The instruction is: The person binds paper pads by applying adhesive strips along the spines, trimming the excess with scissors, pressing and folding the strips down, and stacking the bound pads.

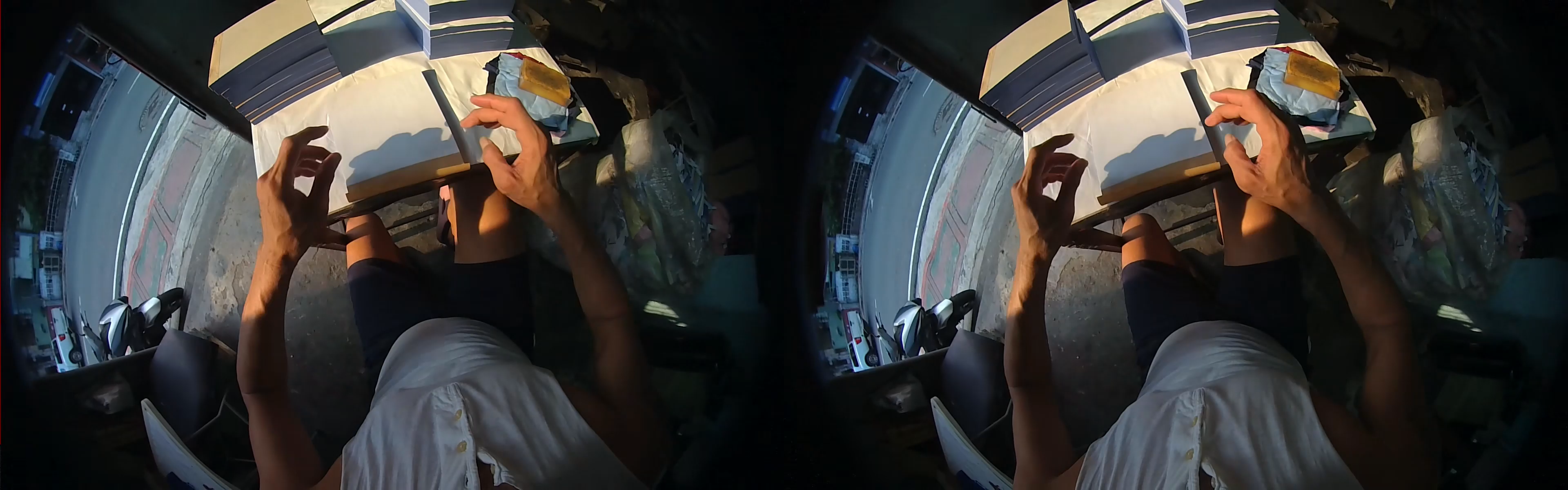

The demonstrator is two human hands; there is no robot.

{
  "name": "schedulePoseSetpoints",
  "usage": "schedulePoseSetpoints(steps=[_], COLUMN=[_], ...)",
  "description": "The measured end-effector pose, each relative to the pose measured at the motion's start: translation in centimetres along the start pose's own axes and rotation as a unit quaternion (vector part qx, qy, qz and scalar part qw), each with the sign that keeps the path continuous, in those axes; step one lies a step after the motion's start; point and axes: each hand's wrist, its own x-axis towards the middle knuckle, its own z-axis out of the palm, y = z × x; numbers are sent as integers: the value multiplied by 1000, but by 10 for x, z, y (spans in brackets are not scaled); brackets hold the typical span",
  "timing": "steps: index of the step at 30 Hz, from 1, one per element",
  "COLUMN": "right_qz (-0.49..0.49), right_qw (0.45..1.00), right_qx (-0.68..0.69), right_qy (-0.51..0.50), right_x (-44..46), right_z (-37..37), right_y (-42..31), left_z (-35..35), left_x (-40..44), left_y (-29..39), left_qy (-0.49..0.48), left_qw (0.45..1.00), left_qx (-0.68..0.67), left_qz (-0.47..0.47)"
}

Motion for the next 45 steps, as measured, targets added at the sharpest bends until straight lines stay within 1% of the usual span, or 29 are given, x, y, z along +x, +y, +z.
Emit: schedulePoseSetpoints(steps=[1,2,3,4,5,7,9,10,12,13,15,16,18,19,21,22,24,25,27,29,32,33,35,37,39,41,43,44,45], right_qz=[-4,62,127,126,80,44,54,37,16,20,38,39,33,34,-12,-11,58,58,54,50,45,45,39,162,227,348,452,477,500], right_qw=[1000,990,961,954,946,942,946,946,947,947,928,927,924,923,924,924,895,895,902,905,915,916,957,965,964,903,787,743,694], right_qx=[-2,27,54,51,21,-8,20,33,39,40,16,19,4,7,14,15,19,20,47,37,8,7,-49,0,118,253,418,469,517], right_qy=[-1,-122,-240,-269,-312,-332,-319,-320,-320,-318,-371,-373,-382,-384,-381,-381,-442,-442,-426,-421,-401,-399,-283,-207,-71,13,30,24,20], right_x=[11,22,30,33,37,41,39,41,43,44,50,53,54,54,53,55,59,58,55,53,46,39,25,5,-23,-59,-89,-98,-100], right_z=[4,7,10,17,19,27,29,29,34,33,28,27,27,28,28,25,16,15,10,2,-14,-22,-38,-44,-24,10,56,68,75], right_y=[4,10,13,16,19,23,26,28,32,32,30,28,28,30,33,33,32,35,39,40,48,52,55,37,27,0,-26,-38,-47], left_z=[4,13,22,33,43,55,59,59,56,56,56,56,54,52,47,44,32,26,13,-1,-23,-31,-43,-36,-11,12,43,57,60], left_x=[17,32,45,54,59,62,61,61,62,62,62,63,63,65,66,66,65,64,61,57,49,48,49,58,76,103,124,128,129], left_y=[8,8,9,5,3,4,2,3,6,5,6,7,10,11,10,6,-4,-9,-20,-27,-35,-36,-39,-31,-33,-20,-32,-42,-43], left_qy=[-31,-95,-158,-193,-227,-272,-257,-262,-302,-306,-298,-299,-308,-309,-328,-329,-340,-341,-357,-361,-375,-375,-332,-260,-203,-203,-222,-225,-225], left_qw=[998,995,987,979,969,956,954,953,948,947,948,948,949,949,940,940,934,934,931,930,926,926,931,961,978,959,954,956,955], left_qx=[60,42,24,40,56,75,74,71,61,61,45,44,52,52,74,73,55,55,30,18,32,33,153,90,13,97,100,116,116], left_qz=[-4,9,23,51,78,81,137,135,75,76,99,96,45,42,51,50,90,88,72,72,25,27,18,-11,43,174,175,148,153])
